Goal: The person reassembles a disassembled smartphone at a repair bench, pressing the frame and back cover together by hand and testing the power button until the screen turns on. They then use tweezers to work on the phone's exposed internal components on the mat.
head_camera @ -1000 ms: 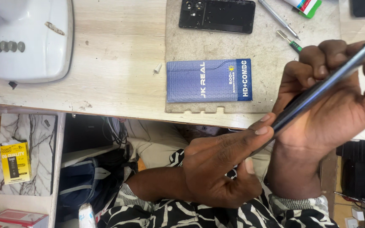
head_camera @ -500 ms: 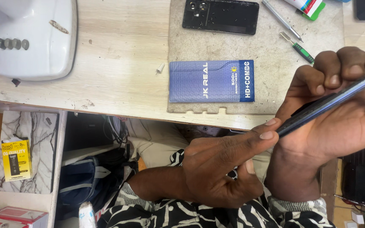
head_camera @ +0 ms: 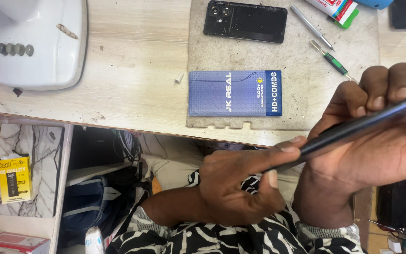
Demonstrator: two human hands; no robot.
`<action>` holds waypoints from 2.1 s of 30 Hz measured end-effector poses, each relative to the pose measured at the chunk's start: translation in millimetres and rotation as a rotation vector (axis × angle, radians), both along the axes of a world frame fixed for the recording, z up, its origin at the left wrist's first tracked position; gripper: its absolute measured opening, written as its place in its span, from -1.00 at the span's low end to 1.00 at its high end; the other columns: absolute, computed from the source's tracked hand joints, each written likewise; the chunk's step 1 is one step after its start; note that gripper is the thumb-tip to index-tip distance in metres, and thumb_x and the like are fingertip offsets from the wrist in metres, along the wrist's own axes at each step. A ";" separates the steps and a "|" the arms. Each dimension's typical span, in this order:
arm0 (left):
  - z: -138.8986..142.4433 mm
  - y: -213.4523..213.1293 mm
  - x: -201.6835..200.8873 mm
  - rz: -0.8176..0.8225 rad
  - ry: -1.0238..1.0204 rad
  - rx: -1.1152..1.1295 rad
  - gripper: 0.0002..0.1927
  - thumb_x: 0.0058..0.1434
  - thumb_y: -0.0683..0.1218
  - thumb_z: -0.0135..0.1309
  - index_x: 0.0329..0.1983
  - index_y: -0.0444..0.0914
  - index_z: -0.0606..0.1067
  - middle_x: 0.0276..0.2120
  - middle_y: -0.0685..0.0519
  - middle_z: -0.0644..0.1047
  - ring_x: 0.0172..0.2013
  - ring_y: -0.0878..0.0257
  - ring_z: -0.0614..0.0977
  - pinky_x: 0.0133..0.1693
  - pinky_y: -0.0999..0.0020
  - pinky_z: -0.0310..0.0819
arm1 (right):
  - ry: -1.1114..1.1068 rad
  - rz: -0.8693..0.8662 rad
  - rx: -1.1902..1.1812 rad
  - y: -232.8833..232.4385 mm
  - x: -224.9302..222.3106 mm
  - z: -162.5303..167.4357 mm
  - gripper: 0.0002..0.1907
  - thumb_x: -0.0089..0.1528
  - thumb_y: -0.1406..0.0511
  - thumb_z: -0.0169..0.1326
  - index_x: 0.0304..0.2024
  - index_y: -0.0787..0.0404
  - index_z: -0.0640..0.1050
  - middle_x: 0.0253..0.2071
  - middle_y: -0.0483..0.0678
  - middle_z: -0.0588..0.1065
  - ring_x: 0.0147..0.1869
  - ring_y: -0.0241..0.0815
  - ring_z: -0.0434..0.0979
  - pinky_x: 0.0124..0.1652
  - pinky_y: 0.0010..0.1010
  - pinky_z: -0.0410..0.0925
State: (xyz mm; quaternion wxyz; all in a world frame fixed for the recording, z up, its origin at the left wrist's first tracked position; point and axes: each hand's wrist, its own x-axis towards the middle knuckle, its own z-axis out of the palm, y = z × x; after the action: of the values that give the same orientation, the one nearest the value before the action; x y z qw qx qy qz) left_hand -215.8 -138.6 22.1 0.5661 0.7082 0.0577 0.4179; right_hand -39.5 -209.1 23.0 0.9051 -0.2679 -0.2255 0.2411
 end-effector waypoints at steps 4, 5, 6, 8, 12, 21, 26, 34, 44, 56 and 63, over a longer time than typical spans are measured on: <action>-0.5 15.5 0.5 -0.049 0.158 -0.254 -0.57 0.31 -0.11 0.13 0.21 -0.36 0.45 -0.06 -0.17 0.71 -0.37 0.31 0.80 -0.33 0.45 0.72 | -0.048 -0.048 0.006 2.4 0.7 7.6 -0.81 0.44 0.26 -0.03 -0.15 0.27 0.46 -0.23 -0.01 0.44 -0.23 -0.29 0.48 -0.21 -0.52 0.40; -0.3 21.9 1.1 -0.050 0.145 -0.245 -0.57 0.34 -0.07 0.13 0.22 -0.34 0.44 0.00 -0.19 0.66 -0.22 0.25 0.77 -0.18 0.40 0.72 | -0.058 -0.060 0.009 4.5 1.2 8.2 -0.81 0.44 0.26 -0.03 -0.14 0.27 0.46 -0.23 -0.01 0.44 -0.23 -0.29 0.48 -0.21 -0.51 0.41; 0.0 28.8 1.5 -0.051 0.133 -0.236 -0.57 0.37 -0.03 0.14 0.22 -0.33 0.44 0.05 -0.22 0.62 -0.07 0.20 0.73 -0.02 0.34 0.71 | -0.067 -0.071 0.011 6.5 1.2 8.4 -0.82 0.43 0.26 -0.03 -0.14 0.27 0.46 -0.22 -0.01 0.44 -0.23 -0.29 0.49 -0.21 -0.51 0.41; 0.8 41.4 1.2 -0.048 0.152 -0.185 -0.54 0.40 0.02 0.16 0.26 -0.30 0.43 0.15 -0.22 0.57 0.10 0.14 0.69 0.17 0.28 0.67 | -0.076 -0.088 -0.004 13.6 -0.7 6.6 -0.82 0.43 0.26 -0.03 -0.13 0.27 0.46 -0.22 0.00 0.45 -0.22 -0.28 0.50 -0.21 -0.50 0.42; 3.3 64.7 8.8 -0.023 0.262 -0.084 -0.55 0.37 0.03 0.22 0.24 -0.25 0.53 0.09 -0.11 0.66 0.06 0.20 0.72 0.14 0.31 0.66 | -0.139 -0.122 -0.059 32.0 -4.7 7.4 -0.84 0.43 0.31 -0.02 -0.21 0.29 0.42 -0.26 -0.02 0.40 -0.18 -0.25 0.46 -0.05 -0.45 0.40; -30.0 101.9 65.0 -0.110 -0.199 -0.604 -0.62 0.41 -0.02 0.19 0.14 -0.38 0.50 -0.05 0.00 0.63 -0.03 0.29 0.63 0.09 0.37 0.56 | -0.909 -0.106 -0.340 43.9 5.0 43.8 -0.46 0.33 0.19 0.31 0.22 0.31 0.41 0.10 -0.05 0.41 0.24 -0.26 0.41 0.19 -0.47 0.38; -50.3 110.9 68.0 -0.317 -0.371 -0.751 -0.59 0.43 0.01 0.15 0.18 -0.35 0.48 0.03 0.02 0.59 0.08 0.32 0.58 0.20 0.43 0.50 | -1.249 -0.195 -0.542 47.5 5.0 37.8 -0.63 0.23 0.41 0.35 0.07 0.28 0.57 0.03 0.03 0.54 0.09 -0.21 0.58 0.02 -0.50 0.47; -19.6 166.1 -6.0 0.437 0.303 0.045 -0.70 0.46 -0.17 0.01 0.23 -0.21 0.48 0.20 0.01 0.60 0.09 0.20 0.69 0.07 0.25 0.72 | -1.884 -0.338 -0.702 43.2 15.7 20.5 -0.66 0.10 0.42 0.36 -0.05 0.23 0.68 -0.09 -0.02 0.61 -0.18 -0.14 0.58 -0.24 -0.31 0.42; -15.3 167.3 -24.3 0.022 0.624 0.486 -0.06 -0.09 0.12 0.45 0.33 -0.26 0.34 0.40 -0.12 0.27 0.37 -0.09 0.30 0.33 0.06 0.23 | -2.041 -0.113 -0.664 61.2 30.3 6.7 -0.60 0.10 0.33 0.29 0.01 0.21 0.64 0.00 -0.04 0.58 0.03 -0.07 0.56 -0.09 -0.24 0.41; -20.9 192.5 10.1 -0.082 0.577 0.582 -0.06 -0.02 0.10 0.39 0.41 -0.25 0.28 0.44 -0.09 0.24 0.43 -0.07 0.24 0.36 0.06 0.22 | -1.854 0.214 -0.683 76.6 53.6 -3.2 -0.62 0.12 0.25 0.24 0.00 0.11 0.61 0.07 -0.11 0.55 0.37 0.05 0.40 0.29 -0.08 0.31; -22.5 191.6 7.6 -0.052 0.647 0.552 -0.01 0.01 0.20 0.35 0.40 -0.31 0.25 0.31 -0.14 0.34 0.37 -0.07 0.29 0.34 0.07 0.24 | -1.585 -0.165 -1.107 57.5 73.8 14.6 -0.56 0.19 0.19 0.23 0.11 0.15 0.58 0.12 -0.02 0.52 0.15 -0.02 0.55 0.06 -0.24 0.44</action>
State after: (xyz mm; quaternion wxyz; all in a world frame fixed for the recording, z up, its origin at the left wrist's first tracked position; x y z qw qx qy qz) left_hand -208.2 53.0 -0.4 0.3182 0.9291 0.1007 0.1595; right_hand 34.3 -151.6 37.6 0.2504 -0.7558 -0.6050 -0.0015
